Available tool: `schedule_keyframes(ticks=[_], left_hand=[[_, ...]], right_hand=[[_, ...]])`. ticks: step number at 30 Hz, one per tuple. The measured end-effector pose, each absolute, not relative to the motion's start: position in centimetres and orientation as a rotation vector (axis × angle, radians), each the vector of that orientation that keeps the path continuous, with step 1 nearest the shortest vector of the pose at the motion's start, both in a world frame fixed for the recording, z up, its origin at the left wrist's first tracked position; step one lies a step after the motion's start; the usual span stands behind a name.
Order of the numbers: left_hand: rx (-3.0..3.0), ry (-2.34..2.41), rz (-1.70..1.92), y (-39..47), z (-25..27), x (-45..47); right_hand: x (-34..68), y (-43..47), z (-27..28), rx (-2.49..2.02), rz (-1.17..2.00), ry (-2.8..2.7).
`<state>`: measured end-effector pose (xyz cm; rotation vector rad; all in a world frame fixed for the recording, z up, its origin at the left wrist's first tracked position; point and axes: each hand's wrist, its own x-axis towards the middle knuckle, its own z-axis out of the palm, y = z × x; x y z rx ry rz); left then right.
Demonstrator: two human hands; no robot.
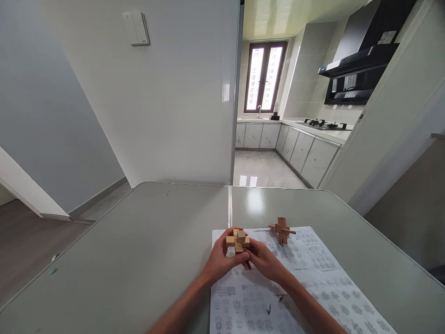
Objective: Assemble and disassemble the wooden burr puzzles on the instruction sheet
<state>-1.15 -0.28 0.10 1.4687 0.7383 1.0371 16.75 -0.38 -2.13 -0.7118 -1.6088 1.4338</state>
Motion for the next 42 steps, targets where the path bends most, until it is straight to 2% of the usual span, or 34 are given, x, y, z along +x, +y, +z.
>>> schedule_keyframes(ticks=[21, 31, 42], left_hand=[[1.480, 0.856, 0.980, -0.1, 0.1, -0.5], [1.541, 0.969, 1.022, 0.2, -0.7, -0.4], [1.672, 1.048, 1.035, 0.3, -0.8, -0.1]], right_hand=[[16.6, -0.4, -2.9, -0.774, 1.448, -1.480], [17.0, 0.2, -3.4, -0.673, 1.743, -1.221], [16.9, 0.1, -3.1, -0.833, 1.511, -1.331]])
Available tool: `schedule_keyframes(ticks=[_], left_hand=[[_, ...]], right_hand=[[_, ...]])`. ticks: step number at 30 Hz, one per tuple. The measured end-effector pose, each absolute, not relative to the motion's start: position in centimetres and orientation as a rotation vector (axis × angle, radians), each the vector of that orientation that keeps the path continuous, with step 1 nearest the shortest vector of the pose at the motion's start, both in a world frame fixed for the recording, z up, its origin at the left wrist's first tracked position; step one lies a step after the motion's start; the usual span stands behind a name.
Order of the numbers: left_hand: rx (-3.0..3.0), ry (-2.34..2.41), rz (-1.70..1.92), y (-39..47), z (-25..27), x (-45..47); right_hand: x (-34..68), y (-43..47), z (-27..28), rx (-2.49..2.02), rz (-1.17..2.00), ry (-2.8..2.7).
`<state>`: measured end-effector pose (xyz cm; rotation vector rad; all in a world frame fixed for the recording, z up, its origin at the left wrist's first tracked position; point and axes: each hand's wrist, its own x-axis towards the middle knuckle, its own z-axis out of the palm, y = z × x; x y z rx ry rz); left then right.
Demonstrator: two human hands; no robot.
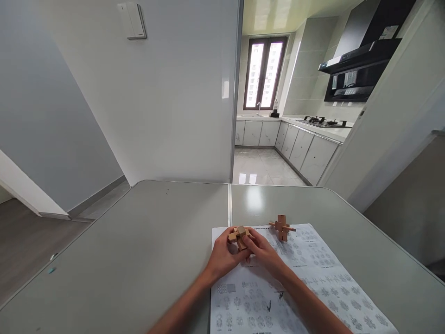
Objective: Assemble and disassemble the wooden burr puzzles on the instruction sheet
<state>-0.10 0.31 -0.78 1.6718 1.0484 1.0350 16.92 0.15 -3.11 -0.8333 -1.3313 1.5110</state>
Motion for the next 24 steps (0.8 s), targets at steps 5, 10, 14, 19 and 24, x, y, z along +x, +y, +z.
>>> schedule_keyframes(ticks=[5, 10, 14, 19, 24], left_hand=[[1.881, 1.135, 1.035, 0.7, -0.5, -0.7], [1.911, 1.113, 0.979, 0.9, -1.2, -0.9], [2.010, 1.247, 0.977, 1.2, -2.0, -1.1], [2.159, 1.626, 1.041, 2.2, -3.3, -1.8], [2.232, 1.828, 1.027, 3.3, -4.6, -2.7]], right_hand=[[16.8, 0.3, -3.1, -0.846, 1.397, -1.357], [17.1, 0.4, -3.0, -0.955, 1.245, -1.342], [17.6, 0.7, -3.1, -1.023, 1.134, -1.293], [17.6, 0.9, -3.3, -0.985, 1.206, -1.232], [17.1, 0.6, -2.5, -0.895, 1.315, -1.198]])
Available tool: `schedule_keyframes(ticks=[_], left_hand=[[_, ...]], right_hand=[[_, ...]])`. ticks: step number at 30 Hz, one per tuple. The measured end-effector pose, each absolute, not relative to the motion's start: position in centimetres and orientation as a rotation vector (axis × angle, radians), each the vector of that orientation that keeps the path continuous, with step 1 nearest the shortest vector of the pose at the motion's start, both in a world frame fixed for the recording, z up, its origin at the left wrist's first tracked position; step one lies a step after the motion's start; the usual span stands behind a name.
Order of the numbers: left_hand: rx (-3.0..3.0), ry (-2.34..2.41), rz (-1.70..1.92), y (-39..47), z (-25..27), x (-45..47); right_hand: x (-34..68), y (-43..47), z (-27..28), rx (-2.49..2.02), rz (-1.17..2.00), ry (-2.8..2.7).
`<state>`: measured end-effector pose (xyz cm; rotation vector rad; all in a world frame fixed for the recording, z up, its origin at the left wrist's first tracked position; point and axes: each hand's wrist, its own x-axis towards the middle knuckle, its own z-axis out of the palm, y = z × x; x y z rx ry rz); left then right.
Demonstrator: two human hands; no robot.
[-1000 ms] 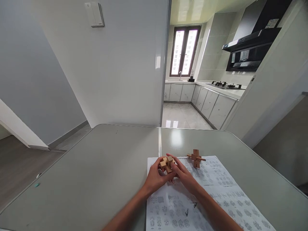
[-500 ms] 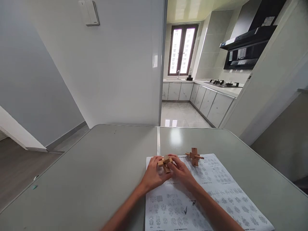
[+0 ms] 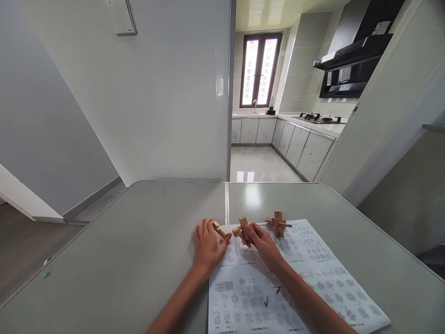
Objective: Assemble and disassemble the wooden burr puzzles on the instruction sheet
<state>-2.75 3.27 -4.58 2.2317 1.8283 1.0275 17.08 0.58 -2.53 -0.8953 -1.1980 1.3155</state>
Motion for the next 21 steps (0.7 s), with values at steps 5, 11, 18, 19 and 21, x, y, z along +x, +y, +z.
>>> schedule_keyframes(ticks=[5, 11, 18, 19, 21], left_hand=[[2.231, 1.915, 0.942, 3.8, -5.2, -3.3], [2.288, 1.760, 1.141, 3.3, -3.9, -2.8], [2.274, 1.337, 1.166, 1.0, -0.7, -1.1], [2.267, 1.306, 1.128, 0.8, -0.5, -1.0], [2.237, 1.275, 1.085, 0.5, -0.4, -0.8]], right_hand=[[17.0, 0.3, -2.0, -0.888, 1.367, -1.159], [17.0, 0.4, -2.4, -0.864, 1.382, -1.163], [16.8, 0.3, -2.3, -0.886, 1.305, -1.244], [16.7, 0.3, -2.4, -0.887, 1.299, -1.254], [16.6, 0.3, -2.5, -0.891, 1.293, -1.267]])
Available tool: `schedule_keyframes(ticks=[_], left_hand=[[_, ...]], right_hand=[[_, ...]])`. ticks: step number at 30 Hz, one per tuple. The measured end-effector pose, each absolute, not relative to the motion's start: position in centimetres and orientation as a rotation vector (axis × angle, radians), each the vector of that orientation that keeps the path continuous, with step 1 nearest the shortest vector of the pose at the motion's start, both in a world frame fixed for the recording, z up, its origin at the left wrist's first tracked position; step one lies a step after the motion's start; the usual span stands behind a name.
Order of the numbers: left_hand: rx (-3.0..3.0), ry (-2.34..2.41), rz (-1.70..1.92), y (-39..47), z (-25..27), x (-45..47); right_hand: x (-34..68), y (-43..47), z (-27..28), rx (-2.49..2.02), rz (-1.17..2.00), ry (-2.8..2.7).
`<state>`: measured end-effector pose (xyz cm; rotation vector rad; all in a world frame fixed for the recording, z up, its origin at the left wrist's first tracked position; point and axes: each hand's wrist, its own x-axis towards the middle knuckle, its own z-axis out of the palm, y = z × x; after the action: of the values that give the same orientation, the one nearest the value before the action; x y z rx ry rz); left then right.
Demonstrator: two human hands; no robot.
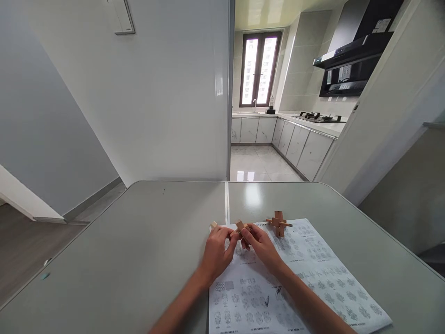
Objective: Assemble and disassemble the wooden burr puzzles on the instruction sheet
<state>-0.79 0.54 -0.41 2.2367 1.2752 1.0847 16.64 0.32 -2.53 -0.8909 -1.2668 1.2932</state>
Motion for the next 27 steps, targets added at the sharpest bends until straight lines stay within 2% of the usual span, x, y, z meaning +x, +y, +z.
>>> schedule_keyframes(ticks=[13, 23, 27], left_hand=[[1.956, 1.373, 1.111, 1.5, -1.9, -0.9], [1.859, 1.314, 1.111, 1.6, -1.5, -0.9], [1.850, 1.414, 1.163, 2.2, -1.6, -1.4]], right_hand=[[16.5, 0.4, -2.3, -0.902, 1.432, -1.328], [17.4, -0.1, -2.1, -0.624, 1.827, -1.203], [17.4, -0.5, -1.7, -0.594, 1.838, -1.289]])
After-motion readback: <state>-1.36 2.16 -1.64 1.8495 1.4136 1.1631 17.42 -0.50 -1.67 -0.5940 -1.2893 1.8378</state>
